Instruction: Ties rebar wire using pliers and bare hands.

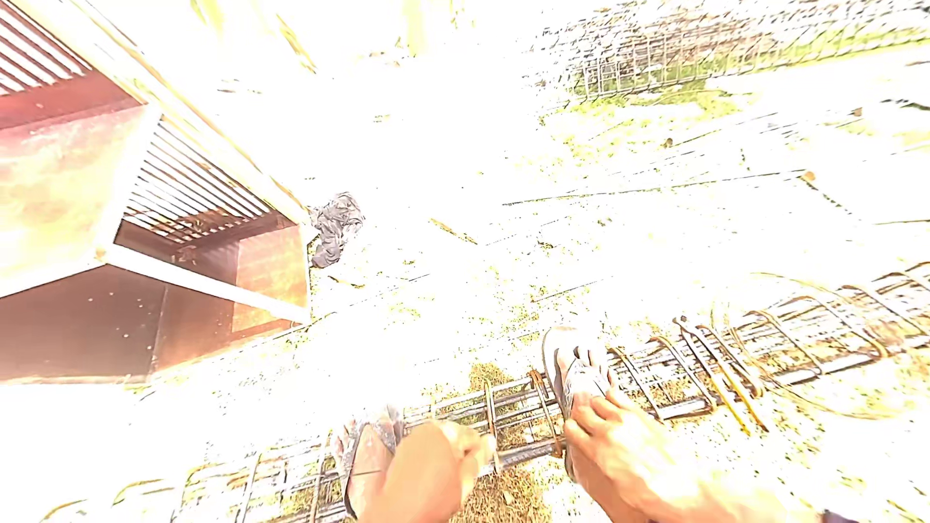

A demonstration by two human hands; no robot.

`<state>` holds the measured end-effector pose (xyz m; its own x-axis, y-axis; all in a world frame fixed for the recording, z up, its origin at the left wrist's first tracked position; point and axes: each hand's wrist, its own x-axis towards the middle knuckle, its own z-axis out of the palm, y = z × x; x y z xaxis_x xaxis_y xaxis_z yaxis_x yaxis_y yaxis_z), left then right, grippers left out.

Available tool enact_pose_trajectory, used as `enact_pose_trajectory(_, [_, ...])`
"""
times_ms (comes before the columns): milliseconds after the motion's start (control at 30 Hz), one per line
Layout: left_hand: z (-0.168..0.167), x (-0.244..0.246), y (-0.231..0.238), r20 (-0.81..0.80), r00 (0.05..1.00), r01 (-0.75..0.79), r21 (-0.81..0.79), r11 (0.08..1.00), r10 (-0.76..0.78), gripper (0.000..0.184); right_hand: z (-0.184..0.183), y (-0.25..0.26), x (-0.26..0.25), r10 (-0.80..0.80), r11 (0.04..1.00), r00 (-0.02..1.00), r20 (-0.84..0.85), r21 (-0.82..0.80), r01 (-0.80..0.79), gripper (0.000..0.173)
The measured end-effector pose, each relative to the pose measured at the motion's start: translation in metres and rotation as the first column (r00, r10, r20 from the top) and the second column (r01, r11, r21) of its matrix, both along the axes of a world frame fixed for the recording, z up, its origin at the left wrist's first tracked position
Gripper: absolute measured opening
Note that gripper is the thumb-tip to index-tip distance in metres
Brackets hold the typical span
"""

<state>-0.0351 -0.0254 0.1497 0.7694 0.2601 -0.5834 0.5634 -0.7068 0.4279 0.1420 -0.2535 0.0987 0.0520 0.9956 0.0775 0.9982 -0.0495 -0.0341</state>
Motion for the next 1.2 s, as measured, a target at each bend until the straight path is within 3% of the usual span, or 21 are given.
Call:
enact_pose_trajectory(133, [-0.011, 0.013, -0.02, -0.025, 0.96, 0.281, 0.11, 0.953, -0.28, 0.064, 0.016, -0.008, 0.018, 0.103, 0.984, 0.99, 0.092, -0.158, -0.088, 0.011])
enact_pose_trajectory(200, [-0.02, 0.012, -0.017, 0.119, 0.946, 0.294, 0.076, 0.953, -0.302, 0.063, 0.018, -0.013, 0.03, 0.205, 0.97, 0.976, 0.075, -0.15, -0.193, 0.007])
enact_pose_trajectory(300, [-0.043, -0.002, -0.013, 0.406, 0.891, 0.222, -0.001, 0.975, -0.202, 0.061, 0.026, -0.019, 0.047, 0.343, 0.917, 0.93, -0.134, -0.168, -0.362, 0.012])
enact_pose_trajectory(400, [-0.041, -0.011, -0.017, 0.657, 0.753, 0.177, -0.144, 0.973, -0.04, 0.058, 0.017, -0.023, 0.052, 0.424, 0.893, 0.871, -0.247, -0.046, -0.447, 0.014])
enact_pose_trajectory(467, [-0.02, -0.009, -0.023, 0.73, 0.681, 0.189, -0.25, 0.95, 0.056, 0.05, 0.012, -0.022, 0.055, 0.459, 0.882, 0.839, -0.293, 0.037, -0.47, 0.016])
enact_pose_trajectory(567, [-0.002, -0.013, -0.022, 0.722, 0.674, 0.148, -0.343, 0.928, 0.159, 0.044, 0.019, -0.018, 0.053, 0.43, 0.901, 0.846, -0.315, 0.1, -0.421, 0.016])
enact_pose_trajectory(633, [0.006, -0.019, -0.014, 0.719, 0.689, 0.112, -0.234, 0.966, 0.094, 0.047, 0.036, -0.016, 0.051, 0.358, 0.933, 0.871, -0.335, 0.084, -0.351, 0.013])
enact_pose_trajectory(700, [0.029, -0.024, -0.013, 0.698, 0.713, 0.089, 0.0, 0.996, -0.063, 0.052, 0.059, -0.015, 0.046, 0.289, 0.957, 0.9, -0.326, 0.062, -0.285, 0.011])
enact_pose_trajectory(800, [0.081, -0.032, -0.029, 0.605, 0.759, 0.057, 0.307, 0.95, -0.241, 0.054, 0.108, -0.018, 0.034, 0.199, 0.978, 0.919, -0.339, 0.004, -0.21, 0.011])
enact_pose_trajectory(900, [0.112, -0.04, -0.029, 0.664, 0.671, -0.014, 0.456, 0.89, -0.329, 0.053, 0.165, -0.029, 0.016, 0.12, 0.983, 0.9, -0.42, -0.076, -0.167, 0.021])
enact_pose_trajectory(1033, [0.136, -0.047, -0.014, 0.763, 0.48, -0.129, 0.548, 0.826, -0.432, 0.057, 0.218, -0.048, -0.021, 0.174, 0.982, 0.86, -0.48, 0.022, -0.187, 0.025])
enact_pose_trajectory(1100, [0.153, -0.052, -0.014, 0.754, 0.423, -0.087, 0.586, 0.806, -0.502, 0.059, 0.234, -0.06, -0.036, 0.226, 0.972, 0.84, -0.493, 0.065, -0.224, 0.026])
enact_pose_trajectory(1200, [0.175, -0.064, -0.026, 0.678, 0.396, 0.034, 0.663, 0.748, -0.619, 0.061, 0.258, -0.082, -0.061, 0.213, 0.96, 0.815, -0.539, -0.04, -0.277, 0.024])
